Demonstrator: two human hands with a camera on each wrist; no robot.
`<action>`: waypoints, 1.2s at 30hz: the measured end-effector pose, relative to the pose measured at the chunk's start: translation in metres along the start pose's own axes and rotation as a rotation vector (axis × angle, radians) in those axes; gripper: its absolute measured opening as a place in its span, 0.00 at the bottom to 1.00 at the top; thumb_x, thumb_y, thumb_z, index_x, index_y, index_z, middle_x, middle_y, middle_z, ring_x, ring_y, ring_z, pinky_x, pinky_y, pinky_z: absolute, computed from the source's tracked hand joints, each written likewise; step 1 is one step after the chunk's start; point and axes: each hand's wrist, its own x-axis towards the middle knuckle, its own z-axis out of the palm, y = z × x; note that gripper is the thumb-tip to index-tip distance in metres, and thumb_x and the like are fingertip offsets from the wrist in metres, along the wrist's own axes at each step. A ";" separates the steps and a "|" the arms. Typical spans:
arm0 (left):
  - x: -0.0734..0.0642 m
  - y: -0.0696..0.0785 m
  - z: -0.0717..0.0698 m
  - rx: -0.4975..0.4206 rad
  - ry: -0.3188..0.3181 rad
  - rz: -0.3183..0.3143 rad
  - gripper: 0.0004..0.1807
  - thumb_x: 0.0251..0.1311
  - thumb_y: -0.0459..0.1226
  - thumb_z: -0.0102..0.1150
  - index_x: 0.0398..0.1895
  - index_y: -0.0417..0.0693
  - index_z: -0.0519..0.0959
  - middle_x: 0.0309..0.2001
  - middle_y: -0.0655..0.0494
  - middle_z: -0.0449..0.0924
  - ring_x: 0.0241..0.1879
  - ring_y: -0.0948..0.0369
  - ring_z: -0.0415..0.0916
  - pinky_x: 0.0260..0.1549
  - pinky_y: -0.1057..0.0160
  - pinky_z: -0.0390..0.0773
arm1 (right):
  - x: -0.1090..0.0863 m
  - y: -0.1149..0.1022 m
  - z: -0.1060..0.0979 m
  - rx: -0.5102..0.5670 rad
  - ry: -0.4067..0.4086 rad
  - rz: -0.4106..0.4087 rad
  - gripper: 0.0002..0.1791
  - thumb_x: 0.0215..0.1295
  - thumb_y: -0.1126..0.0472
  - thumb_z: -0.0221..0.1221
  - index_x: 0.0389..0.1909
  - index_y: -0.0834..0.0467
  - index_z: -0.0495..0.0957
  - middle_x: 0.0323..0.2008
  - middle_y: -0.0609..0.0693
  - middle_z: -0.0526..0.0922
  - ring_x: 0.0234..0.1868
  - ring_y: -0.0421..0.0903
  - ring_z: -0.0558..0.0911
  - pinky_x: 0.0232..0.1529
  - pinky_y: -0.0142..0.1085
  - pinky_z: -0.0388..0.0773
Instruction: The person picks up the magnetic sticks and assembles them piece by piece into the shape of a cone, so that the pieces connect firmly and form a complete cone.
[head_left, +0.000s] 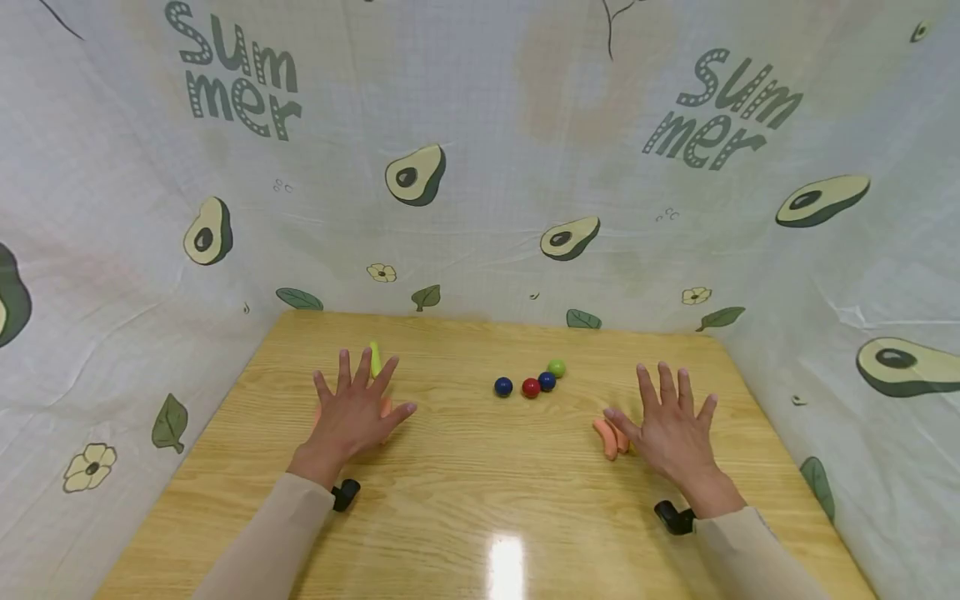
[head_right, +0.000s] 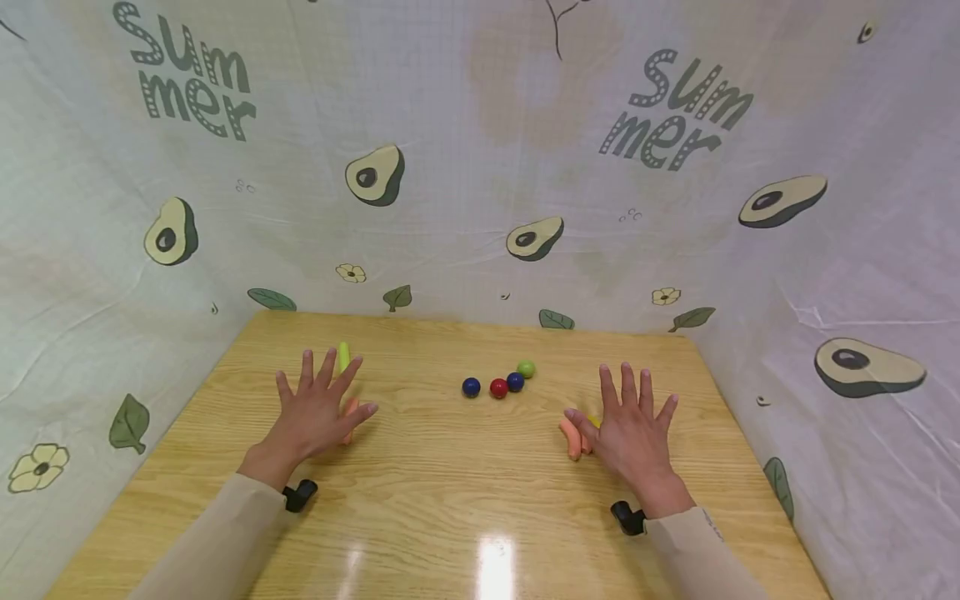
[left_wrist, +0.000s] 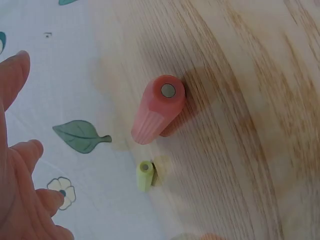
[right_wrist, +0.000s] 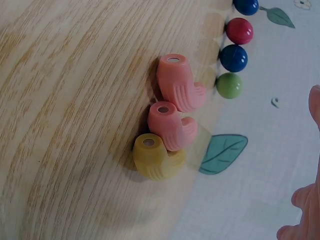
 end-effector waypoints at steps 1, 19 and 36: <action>0.000 0.000 0.000 0.000 -0.001 0.000 0.50 0.69 0.72 0.48 0.87 0.60 0.51 0.86 0.38 0.38 0.82 0.32 0.23 0.67 0.16 0.27 | 0.000 0.000 0.000 0.001 0.001 0.000 0.54 0.75 0.27 0.51 0.86 0.57 0.45 0.85 0.64 0.35 0.83 0.71 0.34 0.67 0.83 0.27; 0.005 0.005 0.006 -0.007 0.015 0.034 0.49 0.69 0.71 0.50 0.87 0.62 0.52 0.86 0.38 0.39 0.84 0.34 0.28 0.70 0.19 0.30 | 0.001 0.003 0.007 0.027 0.033 -0.009 0.54 0.75 0.30 0.54 0.86 0.59 0.47 0.83 0.70 0.45 0.82 0.74 0.42 0.69 0.82 0.34; 0.025 0.030 0.028 -0.116 0.093 0.103 0.43 0.70 0.58 0.64 0.83 0.55 0.62 0.81 0.35 0.55 0.82 0.36 0.47 0.75 0.30 0.53 | -0.006 0.002 0.025 0.116 0.208 -0.075 0.43 0.70 0.49 0.69 0.76 0.67 0.65 0.69 0.72 0.67 0.67 0.77 0.66 0.59 0.75 0.66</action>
